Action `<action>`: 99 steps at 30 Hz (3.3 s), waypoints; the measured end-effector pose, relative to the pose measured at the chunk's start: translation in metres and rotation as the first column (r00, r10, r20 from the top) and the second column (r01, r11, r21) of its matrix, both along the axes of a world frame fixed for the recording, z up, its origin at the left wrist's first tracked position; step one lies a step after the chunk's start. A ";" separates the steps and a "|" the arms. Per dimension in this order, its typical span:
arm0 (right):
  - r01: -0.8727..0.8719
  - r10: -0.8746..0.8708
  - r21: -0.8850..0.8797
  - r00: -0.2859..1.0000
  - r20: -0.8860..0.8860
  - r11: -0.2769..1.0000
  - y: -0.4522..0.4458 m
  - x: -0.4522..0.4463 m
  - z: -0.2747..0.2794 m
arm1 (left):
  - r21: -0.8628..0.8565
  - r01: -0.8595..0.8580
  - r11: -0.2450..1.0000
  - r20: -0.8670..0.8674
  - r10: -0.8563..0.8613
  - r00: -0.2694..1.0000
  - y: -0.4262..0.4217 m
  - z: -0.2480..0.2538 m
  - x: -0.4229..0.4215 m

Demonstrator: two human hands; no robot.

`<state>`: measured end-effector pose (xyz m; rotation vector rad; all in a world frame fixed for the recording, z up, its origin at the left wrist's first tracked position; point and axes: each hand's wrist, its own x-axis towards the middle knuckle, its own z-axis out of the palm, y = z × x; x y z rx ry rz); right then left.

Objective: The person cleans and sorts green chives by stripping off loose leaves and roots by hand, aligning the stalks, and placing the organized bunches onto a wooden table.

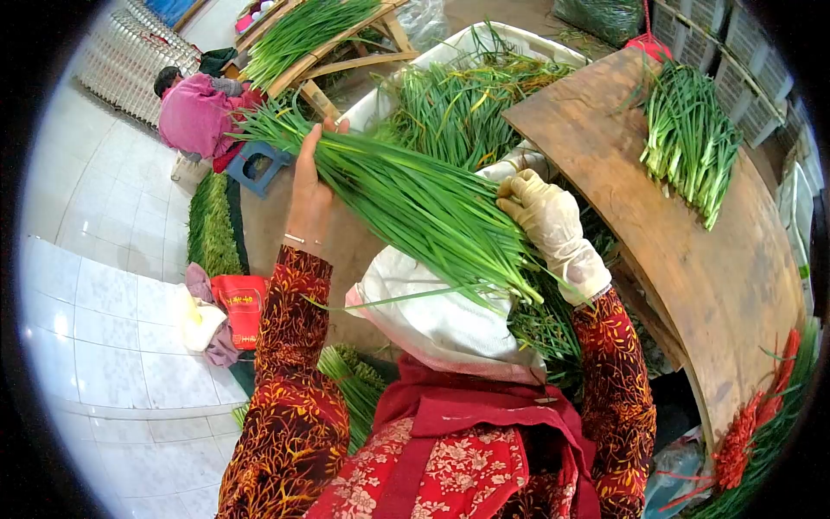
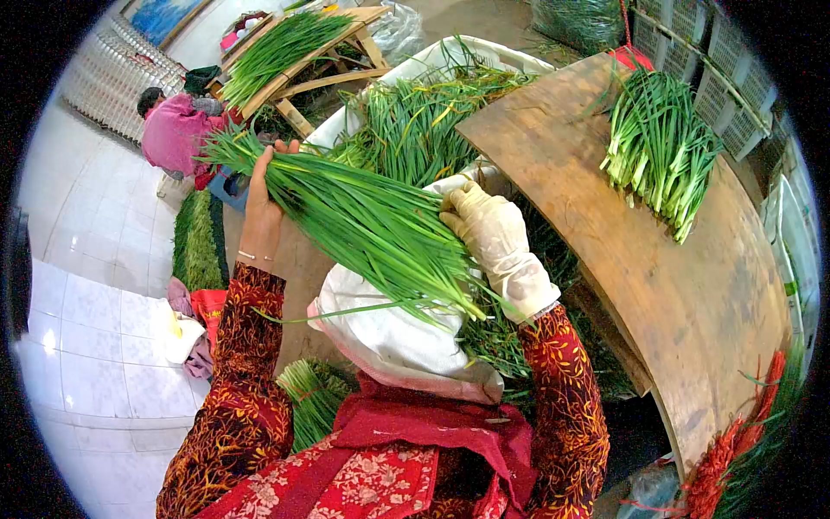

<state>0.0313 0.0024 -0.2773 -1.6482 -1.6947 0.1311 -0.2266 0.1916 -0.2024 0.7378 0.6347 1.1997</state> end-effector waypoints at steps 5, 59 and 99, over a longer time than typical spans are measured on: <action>0.024 -0.023 -0.030 0.999 0.034 0.999 0.006 0.000 -0.006 | 0.001 0.028 1.000 -0.020 -0.028 0.999 0.004 -0.001 0.001; -0.124 -0.190 -0.457 0.792 -0.581 0.881 -0.049 -0.004 -0.006 | 0.118 0.155 0.981 0.141 -0.171 0.975 -0.011 0.001 0.002; -0.138 -0.353 -0.564 0.654 -0.669 0.814 -0.100 -0.024 0.002 | 0.039 0.111 0.993 0.175 -0.116 0.978 0.025 -0.017 -0.022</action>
